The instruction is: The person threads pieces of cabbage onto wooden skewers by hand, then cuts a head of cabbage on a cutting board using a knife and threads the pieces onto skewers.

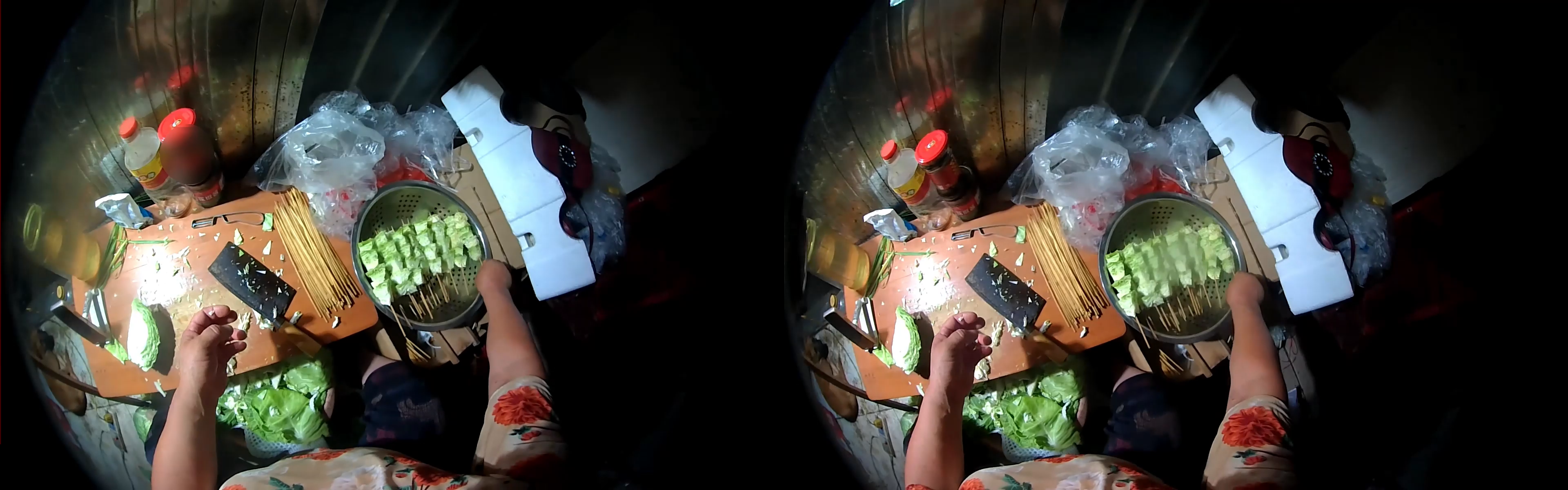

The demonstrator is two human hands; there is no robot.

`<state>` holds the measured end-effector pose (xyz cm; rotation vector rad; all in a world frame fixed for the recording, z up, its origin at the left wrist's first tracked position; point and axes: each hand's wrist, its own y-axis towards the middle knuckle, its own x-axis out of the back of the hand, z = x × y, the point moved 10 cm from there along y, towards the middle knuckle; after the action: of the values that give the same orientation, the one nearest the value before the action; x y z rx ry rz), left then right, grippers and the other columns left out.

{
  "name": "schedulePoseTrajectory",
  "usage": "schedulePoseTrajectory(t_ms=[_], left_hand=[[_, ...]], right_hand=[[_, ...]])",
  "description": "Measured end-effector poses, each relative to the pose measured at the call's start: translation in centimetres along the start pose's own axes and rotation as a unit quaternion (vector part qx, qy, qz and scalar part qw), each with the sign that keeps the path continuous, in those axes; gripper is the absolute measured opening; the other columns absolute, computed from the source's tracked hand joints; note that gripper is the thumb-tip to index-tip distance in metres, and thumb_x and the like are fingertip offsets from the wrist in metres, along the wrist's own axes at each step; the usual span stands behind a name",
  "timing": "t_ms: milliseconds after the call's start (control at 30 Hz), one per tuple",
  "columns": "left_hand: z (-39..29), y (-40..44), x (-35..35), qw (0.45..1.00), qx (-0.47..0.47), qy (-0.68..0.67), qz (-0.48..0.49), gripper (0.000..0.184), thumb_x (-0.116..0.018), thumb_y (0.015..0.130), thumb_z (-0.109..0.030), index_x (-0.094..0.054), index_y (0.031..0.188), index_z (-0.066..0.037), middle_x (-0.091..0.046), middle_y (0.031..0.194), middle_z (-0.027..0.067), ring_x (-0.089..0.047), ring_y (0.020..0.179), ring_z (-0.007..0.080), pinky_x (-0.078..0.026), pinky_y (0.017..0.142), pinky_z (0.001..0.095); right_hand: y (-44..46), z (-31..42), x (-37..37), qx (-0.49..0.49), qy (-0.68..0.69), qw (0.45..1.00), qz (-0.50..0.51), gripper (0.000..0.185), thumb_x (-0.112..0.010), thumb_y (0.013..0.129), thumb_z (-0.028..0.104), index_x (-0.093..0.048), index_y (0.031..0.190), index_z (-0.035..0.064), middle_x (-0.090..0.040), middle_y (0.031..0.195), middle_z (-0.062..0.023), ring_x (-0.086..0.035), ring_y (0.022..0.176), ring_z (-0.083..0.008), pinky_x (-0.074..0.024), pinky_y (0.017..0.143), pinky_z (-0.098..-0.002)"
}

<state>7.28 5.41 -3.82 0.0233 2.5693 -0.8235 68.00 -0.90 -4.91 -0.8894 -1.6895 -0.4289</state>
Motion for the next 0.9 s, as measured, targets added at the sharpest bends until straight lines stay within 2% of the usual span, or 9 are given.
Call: schedulePoseTrajectory(t_ms=[167, 267, 433, 500, 600, 633, 733, 833, 900], left_hand=[[-0.2, -0.3, -0.5, 1.0, 0.006, 0.014, 0.01, 0.023, -0.054, 0.08, -0.001, -0.057, 0.102, -0.005, -0.059, 0.097, 0.0058, -0.062, 0.072, 0.0165, -0.052, 0.065, 0.0297], [-0.7, -0.7, -0.4, 1.0, -0.005, 0.012, 0.015, 0.023, -0.054, 0.079, -0.001, -0.057, 0.102, -0.004, -0.058, 0.098, 0.0059, -0.061, 0.072, 0.016, -0.051, 0.066, 0.0304], [-2.4, -0.6, 1.9, 0.998, -0.06, 0.008, 0.031, 0.024, -0.056, 0.082, -0.001, -0.055, 0.105, -0.003, -0.057, 0.097, 0.0052, -0.06, 0.078, 0.0173, -0.051, 0.071, 0.0299], [-3.5, -0.7, 3.0, 0.992, -0.1, 0.074, 0.022, 0.023, -0.055, 0.081, 0.0, -0.056, 0.104, -0.004, -0.057, 0.097, 0.0035, -0.059, 0.077, 0.0163, -0.049, 0.07, 0.0319], [-3.9, 0.0, 4.9, 0.962, -0.123, 0.243, 0.017, 0.024, -0.058, 0.082, 0.001, -0.057, 0.106, -0.003, -0.059, 0.097, 0.0025, -0.057, 0.082, 0.011, -0.045, 0.071, 0.025], [-4.0, -0.3, 5.2, 0.946, -0.105, 0.307, 0.006, 0.026, -0.06, 0.082, 0.0, -0.059, 0.109, 0.0, -0.062, 0.098, 0.0046, -0.057, 0.083, 0.0124, -0.046, 0.072, 0.0256], [-3.4, 0.2, 6.4, 0.825, -0.146, 0.547, -0.002, 0.03, -0.064, 0.084, -0.008, -0.062, 0.113, 0.0, -0.066, 0.102, 0.0128, -0.062, 0.088, 0.0205, -0.05, 0.08, 0.0306], [-2.9, 0.8, 7.2, 0.803, -0.122, 0.582, -0.035, 0.029, -0.063, 0.085, -0.012, -0.062, 0.111, 0.0, -0.067, 0.1, 0.0187, -0.066, 0.092, 0.0272, -0.05, 0.083, 0.0343], [-2.2, 1.9, 8.1, 0.799, -0.121, 0.588, -0.044, 0.032, -0.06, 0.087, -0.017, -0.061, 0.114, 0.0, -0.066, 0.102, 0.0207, -0.065, 0.096, 0.031, -0.049, 0.086, 0.0358]], right_hand=[[-0.5, -0.4, 0.1, -0.014, 0.005, 1.0, 0.011, 0.02, -0.057, 0.086, 0.013, -0.07, 0.099, 0.0057, -0.068, 0.102, -0.0187, -0.066, 0.097, -0.0338, -0.0551, 0.078, -0.0414], [-2.0, -1.1, 1.8, -0.02, 0.045, 0.996, -0.068, 0.022, -0.057, 0.085, 0.014, -0.068, 0.103, 0.0064, -0.065, 0.105, -0.0202, -0.064, 0.099, -0.0347, -0.0537, 0.081, -0.0424], [-8.3, 4.7, 5.5, 0.132, 0.135, 0.976, -0.112, 0.024, -0.061, 0.081, 0.017, -0.066, 0.103, 0.0063, -0.061, 0.109, -0.0208, -0.062, 0.096, -0.0359, -0.0505, 0.083, -0.0437], [-11.0, 8.3, 6.2, 0.192, 0.19, 0.958, -0.091, 0.028, -0.064, 0.08, 0.02, -0.066, 0.103, 0.0052, -0.061, 0.106, -0.0193, -0.061, 0.093, -0.0355, -0.0505, 0.082, -0.0432], [-18.4, 16.0, 10.4, 0.321, 0.227, 0.917, -0.067, 0.028, -0.064, 0.079, 0.02, -0.066, 0.101, 0.0034, -0.062, 0.098, -0.0181, -0.062, 0.089, -0.0353, -0.0506, 0.08, -0.0424], [-21.3, 18.7, 11.8, 0.384, 0.25, 0.888, -0.052, 0.026, -0.063, 0.079, 0.019, -0.066, 0.1, 0.0032, -0.062, 0.095, -0.0181, -0.062, 0.088, -0.0352, -0.0507, 0.079, -0.0425], [-29.1, 25.6, 16.3, 0.474, 0.239, 0.846, -0.05, 0.025, -0.067, 0.078, 0.016, -0.066, 0.101, 0.0049, -0.063, 0.092, -0.017, -0.063, 0.084, -0.0339, -0.0509, 0.075, -0.0405], [-34.3, 30.3, 18.4, 0.542, 0.303, 0.781, -0.062, 0.023, -0.066, 0.079, 0.018, -0.066, 0.099, 0.0066, -0.064, 0.089, -0.0153, -0.063, 0.079, -0.0342, -0.0511, 0.07, -0.0409], [-35.8, 32.4, 18.2, 0.548, 0.326, 0.768, -0.067, 0.021, -0.066, 0.079, 0.018, -0.065, 0.098, 0.0071, -0.064, 0.085, -0.0139, -0.063, 0.077, -0.0337, -0.0512, 0.069, -0.0408]])
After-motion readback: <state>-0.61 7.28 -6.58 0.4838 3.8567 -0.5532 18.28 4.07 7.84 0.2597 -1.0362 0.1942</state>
